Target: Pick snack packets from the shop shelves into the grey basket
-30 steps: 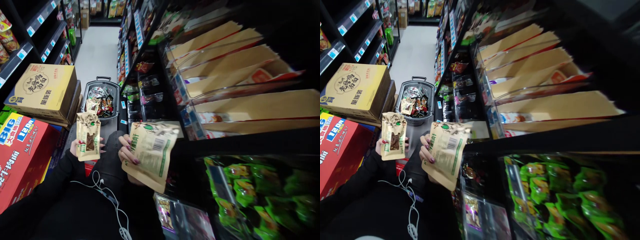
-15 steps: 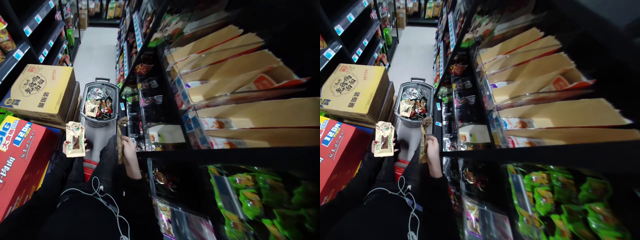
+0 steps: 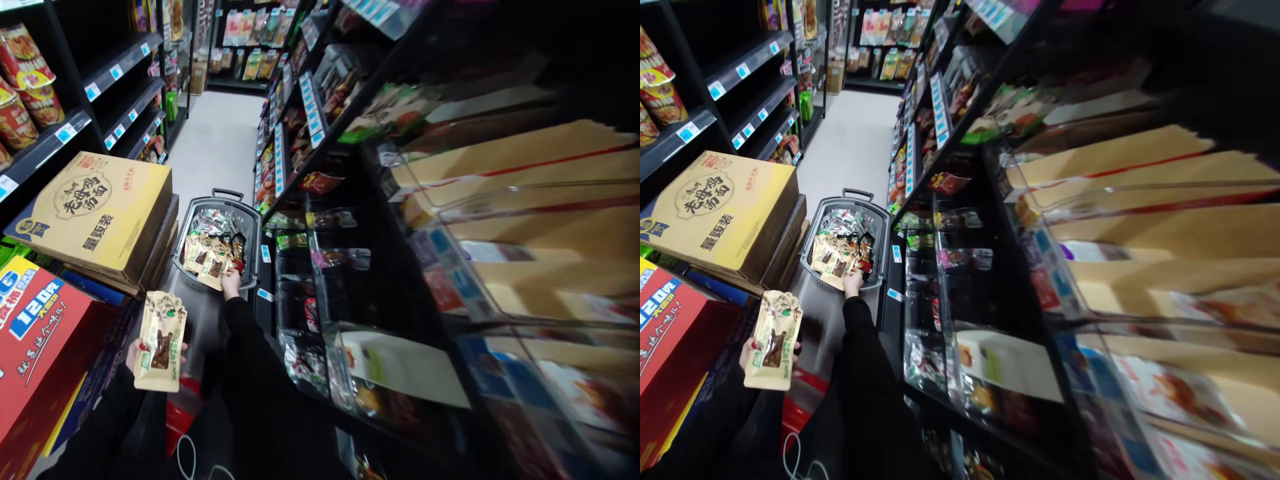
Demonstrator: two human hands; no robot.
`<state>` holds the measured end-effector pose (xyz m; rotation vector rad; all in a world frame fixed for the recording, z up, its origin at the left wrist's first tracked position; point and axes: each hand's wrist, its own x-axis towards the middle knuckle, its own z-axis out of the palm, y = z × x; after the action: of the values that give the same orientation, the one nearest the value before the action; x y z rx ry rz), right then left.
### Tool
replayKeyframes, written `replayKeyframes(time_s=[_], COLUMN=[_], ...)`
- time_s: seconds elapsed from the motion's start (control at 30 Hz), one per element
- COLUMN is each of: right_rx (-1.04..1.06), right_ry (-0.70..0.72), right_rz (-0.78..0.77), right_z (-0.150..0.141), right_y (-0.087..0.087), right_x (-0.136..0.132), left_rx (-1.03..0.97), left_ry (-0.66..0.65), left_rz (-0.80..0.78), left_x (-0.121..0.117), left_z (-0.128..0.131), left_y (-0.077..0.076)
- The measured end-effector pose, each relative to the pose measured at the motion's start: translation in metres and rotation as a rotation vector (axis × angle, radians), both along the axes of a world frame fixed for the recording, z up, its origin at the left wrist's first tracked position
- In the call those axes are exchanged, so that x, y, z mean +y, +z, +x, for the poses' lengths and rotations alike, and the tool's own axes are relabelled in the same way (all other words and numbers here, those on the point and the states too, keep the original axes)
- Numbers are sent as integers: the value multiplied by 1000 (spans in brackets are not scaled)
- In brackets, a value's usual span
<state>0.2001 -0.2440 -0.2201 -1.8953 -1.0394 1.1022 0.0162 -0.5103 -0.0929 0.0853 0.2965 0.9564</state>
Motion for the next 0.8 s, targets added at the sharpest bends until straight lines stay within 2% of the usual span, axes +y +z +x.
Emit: replayKeyframes(time_s=[0.1,0.17,0.3,0.4,0.53,0.6,0.67,0.73,0.8], right_rx=[-26,-23,4,52,213,407,651,798,773], right_ry=[37,59,92,134,264,317,315,249,188], right_rz=[-19,-30,-26,28,72,130,204,285,354], right_z=[-20,-28,-25,-7,19,26,30,34,39], right_y=[-19,-25,-20,-2,36,56,76,93,107], right_x=[30,41,41,23,-16,-34,-47,-54,-56], left_rx=[17,50,86,85,200,305,374,393,398], left_ry=[61,95,92,84,153,142,139,134,117], left_rz=[-6,-42,-71,-19,-9,-62,-101,-111,-99], left_x=[-3,-5,3,36,118,160,192,209,213], left_z=[7,10,11,12,27,39,50,59,64], left_y=[5,8,15,23,30,29,23,16,9])
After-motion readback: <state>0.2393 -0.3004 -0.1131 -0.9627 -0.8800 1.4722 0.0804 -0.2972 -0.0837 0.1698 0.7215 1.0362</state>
